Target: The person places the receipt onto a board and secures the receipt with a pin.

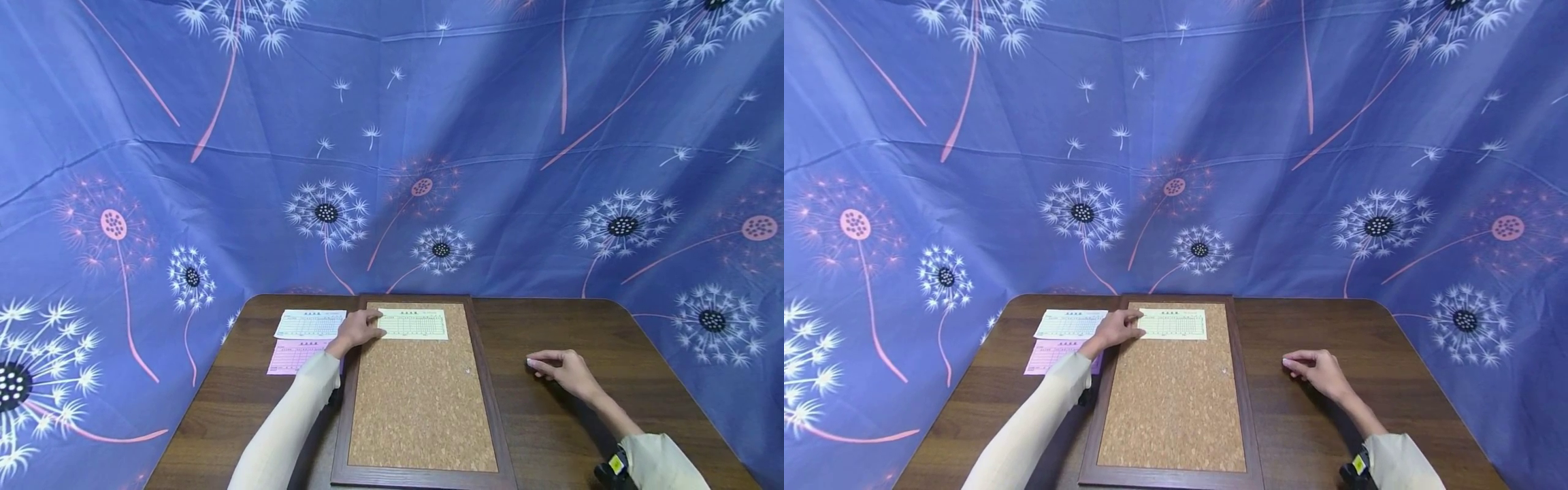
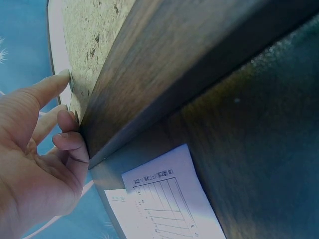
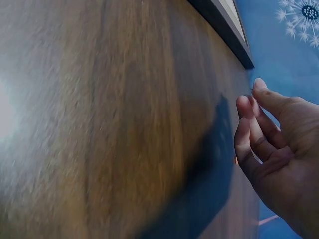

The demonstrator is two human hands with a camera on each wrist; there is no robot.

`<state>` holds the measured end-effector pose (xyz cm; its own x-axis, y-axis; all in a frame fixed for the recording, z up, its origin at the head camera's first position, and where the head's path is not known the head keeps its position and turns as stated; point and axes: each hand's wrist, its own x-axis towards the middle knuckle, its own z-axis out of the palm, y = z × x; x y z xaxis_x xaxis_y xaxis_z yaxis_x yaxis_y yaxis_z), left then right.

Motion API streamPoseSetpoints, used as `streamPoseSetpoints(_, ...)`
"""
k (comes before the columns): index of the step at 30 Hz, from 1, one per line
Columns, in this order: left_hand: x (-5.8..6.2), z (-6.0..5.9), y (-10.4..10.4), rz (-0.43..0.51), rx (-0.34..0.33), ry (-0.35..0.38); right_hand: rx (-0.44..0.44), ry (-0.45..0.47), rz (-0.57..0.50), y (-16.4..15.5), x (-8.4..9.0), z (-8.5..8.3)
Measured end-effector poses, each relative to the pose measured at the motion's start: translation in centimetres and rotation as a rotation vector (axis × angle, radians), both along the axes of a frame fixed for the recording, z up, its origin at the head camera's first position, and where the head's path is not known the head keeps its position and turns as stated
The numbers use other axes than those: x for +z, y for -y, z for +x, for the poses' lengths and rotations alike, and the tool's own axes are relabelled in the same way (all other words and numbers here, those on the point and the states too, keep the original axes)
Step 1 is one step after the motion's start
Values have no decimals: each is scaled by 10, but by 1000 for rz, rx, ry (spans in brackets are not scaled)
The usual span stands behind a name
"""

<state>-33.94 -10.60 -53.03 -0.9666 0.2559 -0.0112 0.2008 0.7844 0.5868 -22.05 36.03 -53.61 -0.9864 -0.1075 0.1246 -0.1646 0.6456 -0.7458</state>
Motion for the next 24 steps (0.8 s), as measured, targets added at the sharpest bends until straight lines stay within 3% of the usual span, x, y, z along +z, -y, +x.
streamPoseSetpoints(12, 3, 2, 0, -26, -9, 2, 89, -44, -35, 26, 4, -22)
streamPoseSetpoints(24, 6, 5, -1, -18, -7, -11, 112, -82, -70, 59, 12, -54)
